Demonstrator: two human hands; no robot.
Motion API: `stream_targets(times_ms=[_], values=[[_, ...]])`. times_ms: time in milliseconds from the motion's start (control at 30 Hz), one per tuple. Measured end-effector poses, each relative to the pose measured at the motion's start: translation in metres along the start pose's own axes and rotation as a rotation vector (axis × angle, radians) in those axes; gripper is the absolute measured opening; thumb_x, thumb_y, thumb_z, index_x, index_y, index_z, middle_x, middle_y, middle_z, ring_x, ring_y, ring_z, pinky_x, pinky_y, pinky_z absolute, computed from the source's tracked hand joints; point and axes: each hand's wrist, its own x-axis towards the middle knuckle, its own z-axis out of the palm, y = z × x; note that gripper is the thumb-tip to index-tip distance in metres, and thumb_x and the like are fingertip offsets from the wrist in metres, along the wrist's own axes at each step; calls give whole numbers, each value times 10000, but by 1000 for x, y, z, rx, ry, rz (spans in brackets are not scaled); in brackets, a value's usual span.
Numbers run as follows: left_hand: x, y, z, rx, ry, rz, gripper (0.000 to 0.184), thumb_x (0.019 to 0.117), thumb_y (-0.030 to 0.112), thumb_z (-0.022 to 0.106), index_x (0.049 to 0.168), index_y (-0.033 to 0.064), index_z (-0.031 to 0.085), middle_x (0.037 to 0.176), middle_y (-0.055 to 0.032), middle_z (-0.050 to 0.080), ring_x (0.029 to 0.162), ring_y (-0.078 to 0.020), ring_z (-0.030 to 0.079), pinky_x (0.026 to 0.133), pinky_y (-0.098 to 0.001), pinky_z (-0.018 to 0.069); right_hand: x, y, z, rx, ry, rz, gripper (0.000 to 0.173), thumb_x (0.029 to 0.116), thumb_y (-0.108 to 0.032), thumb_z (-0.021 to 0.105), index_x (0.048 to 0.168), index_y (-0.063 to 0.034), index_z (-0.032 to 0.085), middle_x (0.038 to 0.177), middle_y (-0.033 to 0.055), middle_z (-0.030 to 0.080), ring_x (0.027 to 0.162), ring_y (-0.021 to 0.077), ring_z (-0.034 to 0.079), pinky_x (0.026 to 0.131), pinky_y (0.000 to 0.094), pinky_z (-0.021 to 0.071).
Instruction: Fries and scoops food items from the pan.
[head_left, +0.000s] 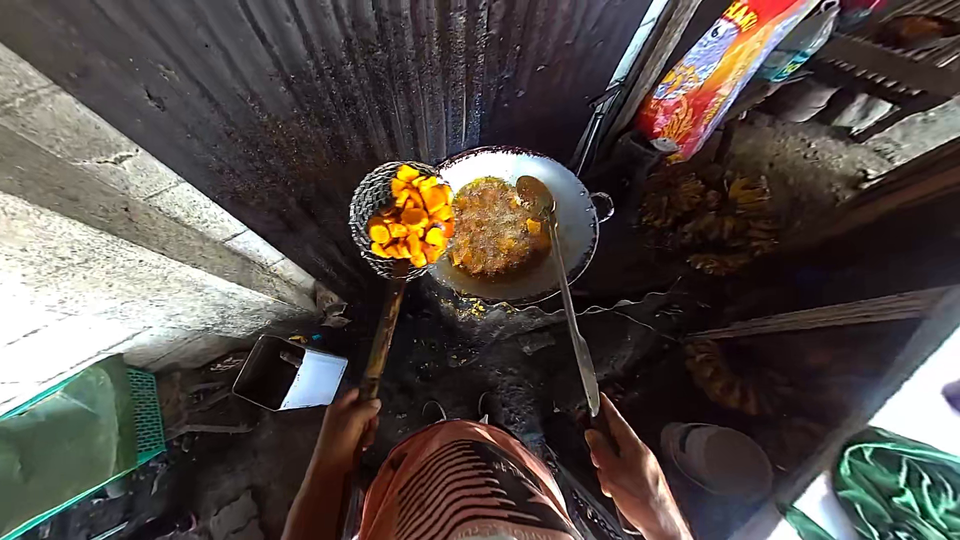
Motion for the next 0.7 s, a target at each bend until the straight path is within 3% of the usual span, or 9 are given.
stream_targets(times_ms=[267, 467, 567, 633, 700], values=[[71, 36, 93, 203, -191, -125, 215, 976, 56, 636, 1183, 10, 600, 693, -70, 597, 488, -125, 550, 428, -241, 463, -32, 5, -4, 23, 51, 21, 655, 1007, -178, 584, 1619, -203, 353, 910, 127, 714, 595, 209, 631, 585, 460, 568], [108, 43, 140, 429, -212, -108, 270, 954, 33, 631, 1210, 30, 542, 691, -56, 553, 490, -118, 533, 445, -242, 456, -46, 10, 3, 20, 33, 78, 660, 1009, -175, 583, 1623, -189, 341, 907, 145, 714, 593, 223, 634, 589, 469, 567], [126, 42, 148, 740, -178, -23, 300, 960, 125, 609, 1253, 70, 575, 860, -99, 631, 643, -182, 625, 586, -351, 539, -45, 15, 10, 22, 41, 89, 661, 1005, -180, 587, 1620, -169, 345, 875, 140, 706, 574, 220, 625, 578, 467, 567], [125, 48, 151, 913, -163, 30, 303, 965, 153, 582, 1255, 67, 603, 1030, -154, 683, 853, -271, 699, 749, -477, 583, -44, 18, 14, 22, 31, 104, 663, 1010, -178, 590, 1622, -156, 336, 887, 146, 703, 581, 226, 628, 584, 472, 570], [117, 55, 156, 1026, -148, 64, 319, 975, 167, 563, 1272, 61, 609, 1180, -177, 686, 1083, -326, 687, 889, -554, 558, -42, 16, 15, 13, 21, 137, 663, 1016, -183, 589, 1625, -160, 328, 875, 150, 698, 578, 233, 626, 586, 477, 568]])
